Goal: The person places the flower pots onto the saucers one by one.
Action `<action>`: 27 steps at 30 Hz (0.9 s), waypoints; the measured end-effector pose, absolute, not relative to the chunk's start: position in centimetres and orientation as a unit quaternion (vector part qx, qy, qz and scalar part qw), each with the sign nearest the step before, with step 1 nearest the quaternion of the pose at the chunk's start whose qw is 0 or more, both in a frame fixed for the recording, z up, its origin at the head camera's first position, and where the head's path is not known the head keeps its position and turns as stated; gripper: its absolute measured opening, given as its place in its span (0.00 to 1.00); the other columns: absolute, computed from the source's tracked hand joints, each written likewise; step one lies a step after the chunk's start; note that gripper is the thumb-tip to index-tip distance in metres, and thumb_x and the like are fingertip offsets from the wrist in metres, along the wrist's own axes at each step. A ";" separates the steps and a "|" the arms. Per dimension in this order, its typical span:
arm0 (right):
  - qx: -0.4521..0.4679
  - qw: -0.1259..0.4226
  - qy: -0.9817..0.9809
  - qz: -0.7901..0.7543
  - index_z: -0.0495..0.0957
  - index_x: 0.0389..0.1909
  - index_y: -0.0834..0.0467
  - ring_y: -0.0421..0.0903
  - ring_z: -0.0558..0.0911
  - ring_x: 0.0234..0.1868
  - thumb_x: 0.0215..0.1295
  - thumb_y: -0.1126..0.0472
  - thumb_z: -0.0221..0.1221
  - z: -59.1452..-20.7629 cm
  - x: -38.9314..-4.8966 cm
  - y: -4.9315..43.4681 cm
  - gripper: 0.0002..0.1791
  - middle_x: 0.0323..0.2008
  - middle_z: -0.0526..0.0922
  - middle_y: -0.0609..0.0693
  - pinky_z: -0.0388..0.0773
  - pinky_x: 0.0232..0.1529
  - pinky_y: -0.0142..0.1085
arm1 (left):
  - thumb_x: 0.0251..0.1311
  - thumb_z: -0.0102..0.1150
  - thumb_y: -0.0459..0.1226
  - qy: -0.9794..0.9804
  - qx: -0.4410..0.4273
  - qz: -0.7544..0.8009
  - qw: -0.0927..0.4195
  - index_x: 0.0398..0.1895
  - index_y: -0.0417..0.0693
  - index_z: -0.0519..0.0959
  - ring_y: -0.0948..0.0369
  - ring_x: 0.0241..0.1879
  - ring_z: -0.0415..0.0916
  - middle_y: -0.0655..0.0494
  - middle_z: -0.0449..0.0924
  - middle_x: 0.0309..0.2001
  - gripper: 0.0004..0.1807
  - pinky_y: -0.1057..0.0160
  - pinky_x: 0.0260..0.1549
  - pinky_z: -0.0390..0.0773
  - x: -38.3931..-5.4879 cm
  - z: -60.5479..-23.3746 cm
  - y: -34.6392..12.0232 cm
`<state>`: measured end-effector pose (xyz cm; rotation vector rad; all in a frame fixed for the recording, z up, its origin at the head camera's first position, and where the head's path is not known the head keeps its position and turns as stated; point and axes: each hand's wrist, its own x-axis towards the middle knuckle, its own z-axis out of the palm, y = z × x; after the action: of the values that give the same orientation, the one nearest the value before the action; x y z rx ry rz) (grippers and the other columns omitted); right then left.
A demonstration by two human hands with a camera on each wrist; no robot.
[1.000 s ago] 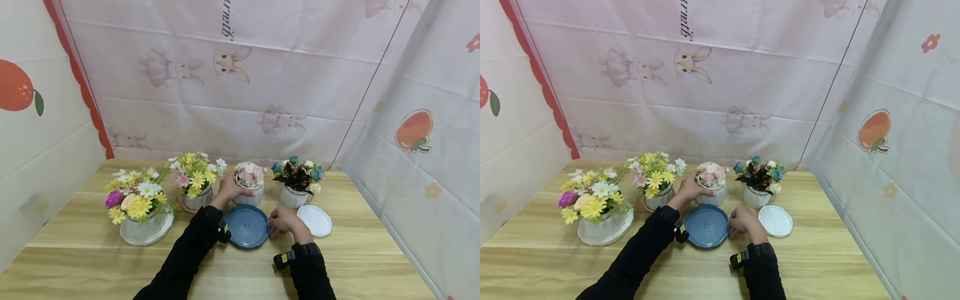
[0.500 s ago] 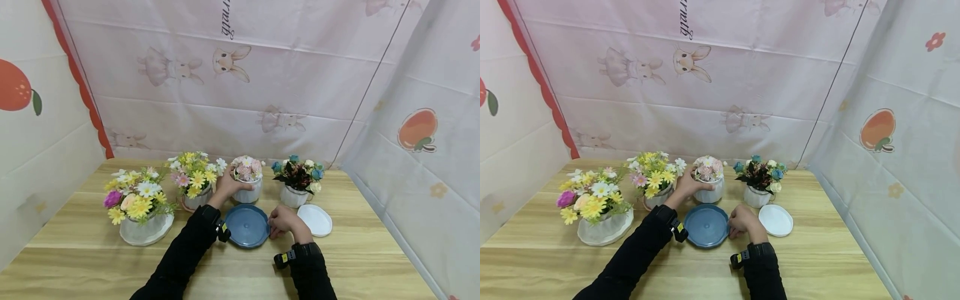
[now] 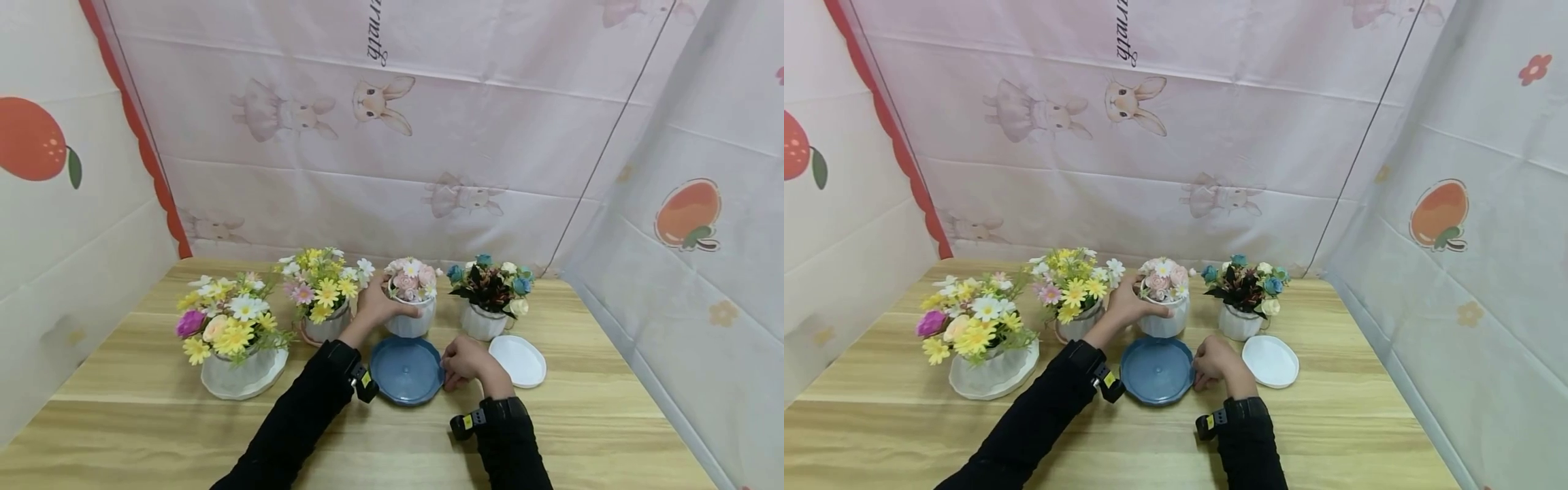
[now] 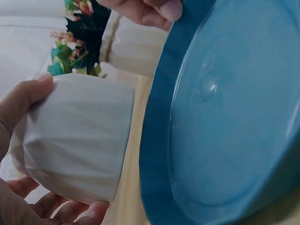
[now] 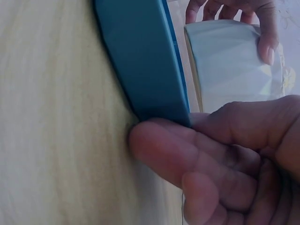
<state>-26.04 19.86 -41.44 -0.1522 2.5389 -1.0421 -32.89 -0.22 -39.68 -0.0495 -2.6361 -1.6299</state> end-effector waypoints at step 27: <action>-0.058 0.195 0.899 -0.389 0.80 0.32 0.68 0.50 0.83 0.21 0.64 0.72 0.51 -41.5 -26.0 20.0 0.09 0.19 0.81 0.56 0.79 0.21 0.39 | 0.21 0.83 0.46 -0.831 -0.095 -0.548 -0.014 0.63 0.44 0.64 0.51 0.50 0.69 0.45 0.70 0.52 0.58 0.54 0.48 0.72 -27.2 -39.5 -1.9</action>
<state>-25.98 19.98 -41.54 -0.1620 2.5189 -1.0910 -27.23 -1.91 -39.48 -0.3017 -2.6341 -1.7381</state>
